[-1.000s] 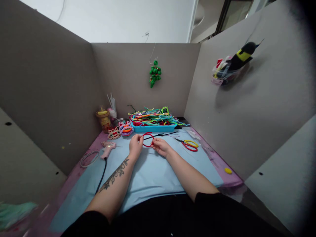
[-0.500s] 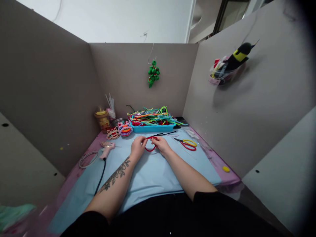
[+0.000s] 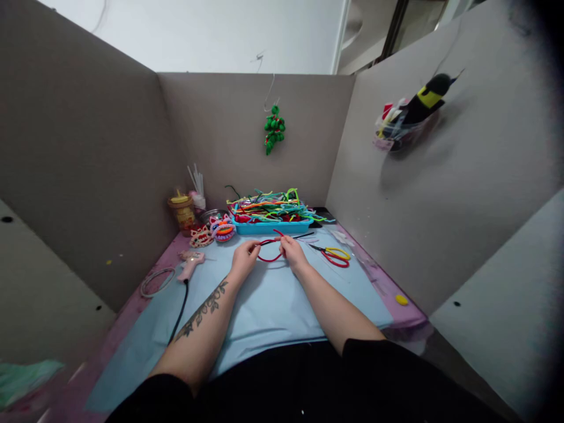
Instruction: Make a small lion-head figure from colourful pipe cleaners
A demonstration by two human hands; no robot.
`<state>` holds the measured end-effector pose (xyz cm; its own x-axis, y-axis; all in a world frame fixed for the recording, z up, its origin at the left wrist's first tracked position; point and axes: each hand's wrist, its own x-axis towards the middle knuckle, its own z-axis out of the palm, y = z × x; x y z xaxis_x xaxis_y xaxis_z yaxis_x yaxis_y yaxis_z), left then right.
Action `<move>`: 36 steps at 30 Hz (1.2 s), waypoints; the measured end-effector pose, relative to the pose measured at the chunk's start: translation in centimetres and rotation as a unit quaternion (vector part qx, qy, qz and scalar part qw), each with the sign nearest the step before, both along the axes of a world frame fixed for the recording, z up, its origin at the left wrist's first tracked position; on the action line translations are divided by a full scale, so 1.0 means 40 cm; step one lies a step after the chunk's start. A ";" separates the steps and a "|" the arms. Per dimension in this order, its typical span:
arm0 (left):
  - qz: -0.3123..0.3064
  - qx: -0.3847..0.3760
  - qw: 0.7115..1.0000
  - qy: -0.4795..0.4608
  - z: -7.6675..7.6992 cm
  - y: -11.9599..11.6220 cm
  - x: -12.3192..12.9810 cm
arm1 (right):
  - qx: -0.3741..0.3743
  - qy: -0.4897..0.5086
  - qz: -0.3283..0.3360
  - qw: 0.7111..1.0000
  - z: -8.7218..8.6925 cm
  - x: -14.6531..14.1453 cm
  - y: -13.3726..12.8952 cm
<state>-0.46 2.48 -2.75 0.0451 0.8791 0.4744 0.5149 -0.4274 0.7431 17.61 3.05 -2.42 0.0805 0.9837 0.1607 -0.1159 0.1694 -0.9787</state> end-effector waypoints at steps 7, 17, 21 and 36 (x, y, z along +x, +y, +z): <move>-0.038 -0.052 0.998 -0.027 0.003 0.001 0.006 | 0.002 0.081 -0.023 0.996 0.004 0.005 0.008; -0.019 -0.031 0.999 0.034 0.000 0.001 0.001 | 0.041 0.007 0.025 0.999 0.007 0.009 -0.006; 0.006 -0.009 0.998 0.061 0.006 -0.003 -0.003 | 0.050 -0.028 0.033 0.998 0.006 0.014 -0.005; -0.024 -0.019 0.998 0.050 0.014 -0.010 0.005 | 0.093 -0.144 0.023 0.985 -0.010 0.009 -0.004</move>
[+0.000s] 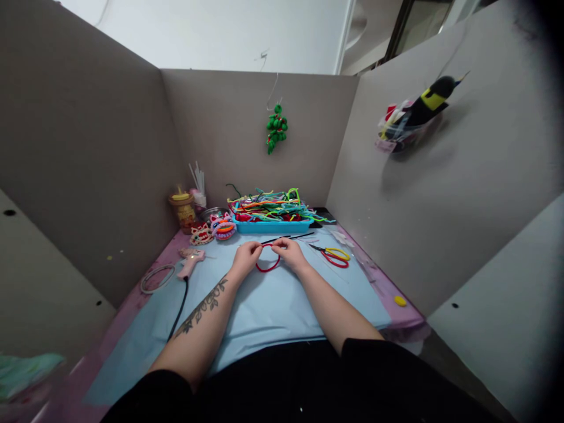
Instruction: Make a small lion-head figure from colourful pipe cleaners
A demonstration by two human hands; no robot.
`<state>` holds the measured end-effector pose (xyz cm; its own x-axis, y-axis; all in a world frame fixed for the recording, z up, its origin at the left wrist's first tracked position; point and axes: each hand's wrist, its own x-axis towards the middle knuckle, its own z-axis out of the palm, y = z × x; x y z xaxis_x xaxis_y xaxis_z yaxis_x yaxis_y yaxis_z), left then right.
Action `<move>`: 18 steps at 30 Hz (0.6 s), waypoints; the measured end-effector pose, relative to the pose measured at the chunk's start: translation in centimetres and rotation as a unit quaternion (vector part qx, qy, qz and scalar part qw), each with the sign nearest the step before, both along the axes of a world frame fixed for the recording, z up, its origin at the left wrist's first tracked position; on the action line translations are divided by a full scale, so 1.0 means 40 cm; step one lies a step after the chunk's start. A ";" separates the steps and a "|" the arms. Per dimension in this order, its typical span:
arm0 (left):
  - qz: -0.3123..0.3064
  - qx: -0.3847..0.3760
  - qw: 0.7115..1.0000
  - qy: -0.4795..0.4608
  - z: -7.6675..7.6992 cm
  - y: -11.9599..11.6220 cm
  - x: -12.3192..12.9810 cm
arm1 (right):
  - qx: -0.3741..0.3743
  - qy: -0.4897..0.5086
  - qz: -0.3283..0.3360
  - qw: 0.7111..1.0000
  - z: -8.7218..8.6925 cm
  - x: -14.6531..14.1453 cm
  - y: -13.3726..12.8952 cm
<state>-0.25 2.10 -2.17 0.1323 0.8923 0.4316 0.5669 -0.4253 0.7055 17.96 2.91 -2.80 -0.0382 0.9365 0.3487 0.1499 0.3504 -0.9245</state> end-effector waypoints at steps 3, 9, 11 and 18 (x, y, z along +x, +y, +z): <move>-0.010 -0.009 1.000 -0.004 0.007 -0.005 0.001 | -0.014 0.006 0.017 1.000 0.003 -0.002 -0.004; -0.032 -0.039 0.997 -0.061 0.015 -0.009 0.004 | -0.020 0.030 0.029 0.999 0.004 -0.002 -0.003; -0.032 -0.054 0.992 -0.107 0.015 -0.005 0.003 | -0.029 0.024 0.015 0.999 0.003 0.001 0.001; -0.030 -0.137 0.972 -0.189 0.021 0.001 -0.005 | -0.017 0.082 -0.107 0.991 -0.008 0.025 0.023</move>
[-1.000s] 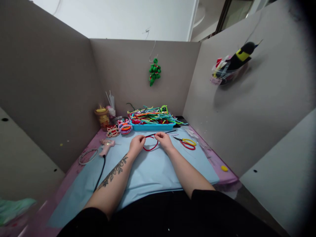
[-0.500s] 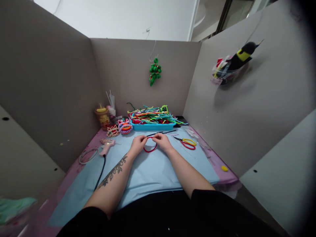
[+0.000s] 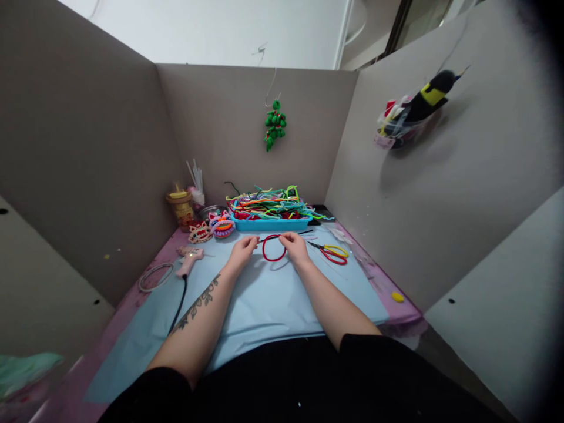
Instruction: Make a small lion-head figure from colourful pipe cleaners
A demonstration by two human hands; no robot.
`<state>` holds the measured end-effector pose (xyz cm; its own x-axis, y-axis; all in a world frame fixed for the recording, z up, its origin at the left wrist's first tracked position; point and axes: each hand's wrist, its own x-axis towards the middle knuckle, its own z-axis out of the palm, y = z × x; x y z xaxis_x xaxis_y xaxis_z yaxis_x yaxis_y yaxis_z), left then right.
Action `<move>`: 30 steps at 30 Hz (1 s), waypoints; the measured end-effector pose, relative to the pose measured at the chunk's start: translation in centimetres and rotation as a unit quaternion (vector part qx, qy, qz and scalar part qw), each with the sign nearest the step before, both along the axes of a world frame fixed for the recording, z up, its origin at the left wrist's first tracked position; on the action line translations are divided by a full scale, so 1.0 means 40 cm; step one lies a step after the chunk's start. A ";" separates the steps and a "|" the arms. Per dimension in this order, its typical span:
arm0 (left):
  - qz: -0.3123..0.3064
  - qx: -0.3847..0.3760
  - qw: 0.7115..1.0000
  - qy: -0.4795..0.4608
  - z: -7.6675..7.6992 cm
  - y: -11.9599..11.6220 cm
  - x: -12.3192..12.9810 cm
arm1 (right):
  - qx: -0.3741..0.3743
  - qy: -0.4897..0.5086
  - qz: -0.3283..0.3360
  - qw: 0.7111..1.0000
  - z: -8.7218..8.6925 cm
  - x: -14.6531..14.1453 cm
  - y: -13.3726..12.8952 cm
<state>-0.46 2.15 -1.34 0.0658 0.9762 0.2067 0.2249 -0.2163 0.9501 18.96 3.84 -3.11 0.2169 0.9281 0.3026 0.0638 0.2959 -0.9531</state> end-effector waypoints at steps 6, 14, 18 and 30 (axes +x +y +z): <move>-0.110 -0.046 0.993 0.006 -0.002 -0.022 0.018 | 0.016 0.023 -0.070 0.997 -0.006 0.003 0.005; -0.106 -0.112 0.986 -0.063 -0.009 -0.020 0.017 | 0.024 0.024 -0.083 0.996 0.005 -0.018 -0.014; -0.121 -0.152 0.971 -0.137 0.001 -0.022 0.011 | 0.031 0.014 -0.077 0.996 0.011 -0.023 -0.021; -0.094 -0.186 0.958 -0.194 -0.001 -0.017 0.013 | 0.050 -0.026 -0.053 0.997 0.026 -0.034 -0.039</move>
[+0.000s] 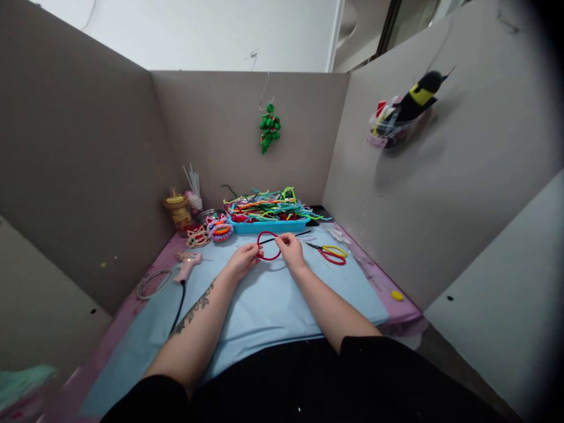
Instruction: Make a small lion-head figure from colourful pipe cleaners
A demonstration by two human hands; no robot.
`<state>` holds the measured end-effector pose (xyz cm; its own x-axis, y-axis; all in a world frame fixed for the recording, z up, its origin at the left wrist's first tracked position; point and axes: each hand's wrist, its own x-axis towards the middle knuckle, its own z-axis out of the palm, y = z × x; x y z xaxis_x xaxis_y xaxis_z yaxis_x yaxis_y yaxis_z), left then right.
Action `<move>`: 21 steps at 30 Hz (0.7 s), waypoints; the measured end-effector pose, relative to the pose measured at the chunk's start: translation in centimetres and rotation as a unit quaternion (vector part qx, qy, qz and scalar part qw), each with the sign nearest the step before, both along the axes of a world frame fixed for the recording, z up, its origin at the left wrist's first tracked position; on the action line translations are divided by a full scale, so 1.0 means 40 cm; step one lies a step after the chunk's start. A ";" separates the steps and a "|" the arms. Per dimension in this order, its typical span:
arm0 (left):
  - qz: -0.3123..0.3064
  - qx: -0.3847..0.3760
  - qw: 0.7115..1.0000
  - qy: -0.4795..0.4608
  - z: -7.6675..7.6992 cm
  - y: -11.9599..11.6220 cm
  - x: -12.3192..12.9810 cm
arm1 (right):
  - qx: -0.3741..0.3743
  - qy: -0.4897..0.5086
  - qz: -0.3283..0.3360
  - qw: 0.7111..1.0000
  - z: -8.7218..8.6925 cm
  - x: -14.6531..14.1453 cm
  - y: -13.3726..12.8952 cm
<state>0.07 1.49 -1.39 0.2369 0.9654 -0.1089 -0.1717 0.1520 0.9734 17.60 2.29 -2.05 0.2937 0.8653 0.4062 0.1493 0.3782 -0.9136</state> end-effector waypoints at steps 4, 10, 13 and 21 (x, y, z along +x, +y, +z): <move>0.073 0.063 0.995 0.020 0.006 0.013 -0.011 | -0.027 -0.002 0.026 0.999 -0.002 0.006 0.003; 0.104 0.259 0.937 0.208 0.005 0.009 -0.013 | 0.041 -0.141 0.105 0.983 0.003 -0.013 -0.023; 0.067 0.269 0.930 0.243 -0.002 0.002 -0.007 | 0.074 -0.176 0.125 0.974 0.009 -0.026 -0.041; 0.025 0.251 0.939 0.232 -0.001 -0.001 -0.009 | 0.093 -0.183 0.138 0.969 0.004 -0.027 -0.041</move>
